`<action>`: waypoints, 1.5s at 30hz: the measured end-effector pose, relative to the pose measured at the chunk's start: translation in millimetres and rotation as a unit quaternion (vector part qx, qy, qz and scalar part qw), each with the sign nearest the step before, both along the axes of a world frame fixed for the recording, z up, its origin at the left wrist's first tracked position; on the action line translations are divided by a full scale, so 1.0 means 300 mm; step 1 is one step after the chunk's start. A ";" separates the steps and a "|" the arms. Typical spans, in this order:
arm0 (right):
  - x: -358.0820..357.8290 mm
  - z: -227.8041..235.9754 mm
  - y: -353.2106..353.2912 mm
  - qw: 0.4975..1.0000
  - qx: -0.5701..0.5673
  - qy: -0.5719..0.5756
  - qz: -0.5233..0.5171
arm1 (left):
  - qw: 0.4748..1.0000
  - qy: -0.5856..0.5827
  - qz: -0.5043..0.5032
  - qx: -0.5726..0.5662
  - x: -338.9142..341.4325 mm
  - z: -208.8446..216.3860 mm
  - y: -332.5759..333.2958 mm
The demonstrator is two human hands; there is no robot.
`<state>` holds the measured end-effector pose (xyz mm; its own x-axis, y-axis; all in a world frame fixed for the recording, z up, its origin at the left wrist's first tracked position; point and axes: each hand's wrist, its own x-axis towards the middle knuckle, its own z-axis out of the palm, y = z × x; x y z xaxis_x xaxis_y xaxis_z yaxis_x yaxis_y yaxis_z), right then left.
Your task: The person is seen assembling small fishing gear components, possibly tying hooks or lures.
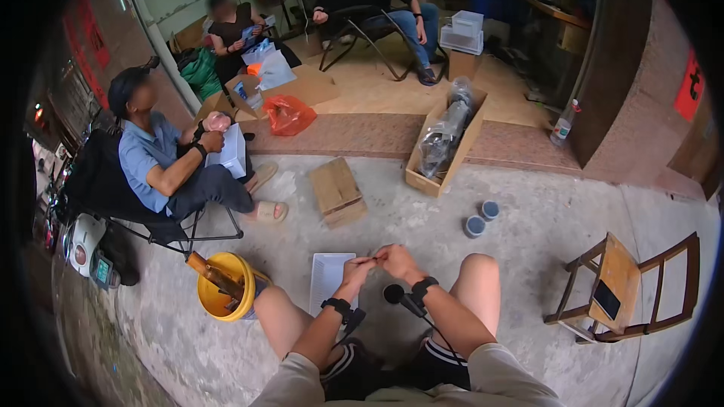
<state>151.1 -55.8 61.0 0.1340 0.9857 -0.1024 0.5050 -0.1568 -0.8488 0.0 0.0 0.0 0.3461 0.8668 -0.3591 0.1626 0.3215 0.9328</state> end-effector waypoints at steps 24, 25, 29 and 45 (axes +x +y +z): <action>0.018 -0.064 0.020 0.982 -0.051 0.174 -0.047 | 0.997 0.020 -0.015 -0.075 -0.010 0.109 -0.007; 0.018 -0.066 0.021 0.981 -0.054 0.183 -0.040 | 0.997 0.021 -0.009 -0.073 -0.011 0.112 -0.010; 0.012 -0.074 0.018 0.959 -0.084 0.265 -0.062 | 0.996 0.030 -0.002 -0.078 -0.016 0.122 -0.011; 0.047 -0.070 0.019 0.956 -0.105 0.272 -0.030 | 0.999 0.010 -0.037 0.000 -0.015 0.101 -0.014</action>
